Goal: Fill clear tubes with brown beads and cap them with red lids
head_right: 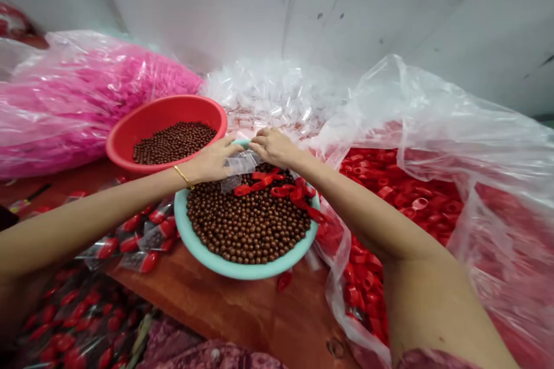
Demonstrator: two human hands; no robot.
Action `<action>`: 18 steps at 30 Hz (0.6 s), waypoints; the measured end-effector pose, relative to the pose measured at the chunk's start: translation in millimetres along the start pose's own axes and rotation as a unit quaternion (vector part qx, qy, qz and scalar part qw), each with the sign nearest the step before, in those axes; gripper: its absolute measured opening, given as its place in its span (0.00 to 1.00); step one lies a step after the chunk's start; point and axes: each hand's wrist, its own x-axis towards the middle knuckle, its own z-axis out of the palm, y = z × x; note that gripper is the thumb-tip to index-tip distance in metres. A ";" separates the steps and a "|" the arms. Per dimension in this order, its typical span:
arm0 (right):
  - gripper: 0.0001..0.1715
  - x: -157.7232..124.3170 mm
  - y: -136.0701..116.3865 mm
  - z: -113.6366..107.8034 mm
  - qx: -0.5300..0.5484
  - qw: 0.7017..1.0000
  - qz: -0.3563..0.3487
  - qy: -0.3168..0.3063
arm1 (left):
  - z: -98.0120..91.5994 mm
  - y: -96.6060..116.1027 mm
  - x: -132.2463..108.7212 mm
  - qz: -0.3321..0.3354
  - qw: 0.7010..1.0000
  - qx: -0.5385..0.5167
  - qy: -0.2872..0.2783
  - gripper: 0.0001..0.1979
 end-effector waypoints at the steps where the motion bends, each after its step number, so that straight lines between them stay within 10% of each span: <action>1: 0.23 -2.3 -7.2 -1.4 -0.014 1.000 -0.010 -0.012 | -2.4 -0.4 -6.0 0.008 1.000 0.029 -0.007 0.18; 11: 0.21 -47.0 -86.0 -19.0 -0.094 0.995 0.027 -0.011 | -19.3 19.2 -57.6 -0.025 0.991 0.129 0.029 0.15; 18: 0.30 -70.1 -115.7 -1.8 -0.127 0.980 0.148 -0.037 | 5.5 31.0 -75.7 -0.035 0.993 0.101 -0.050 0.17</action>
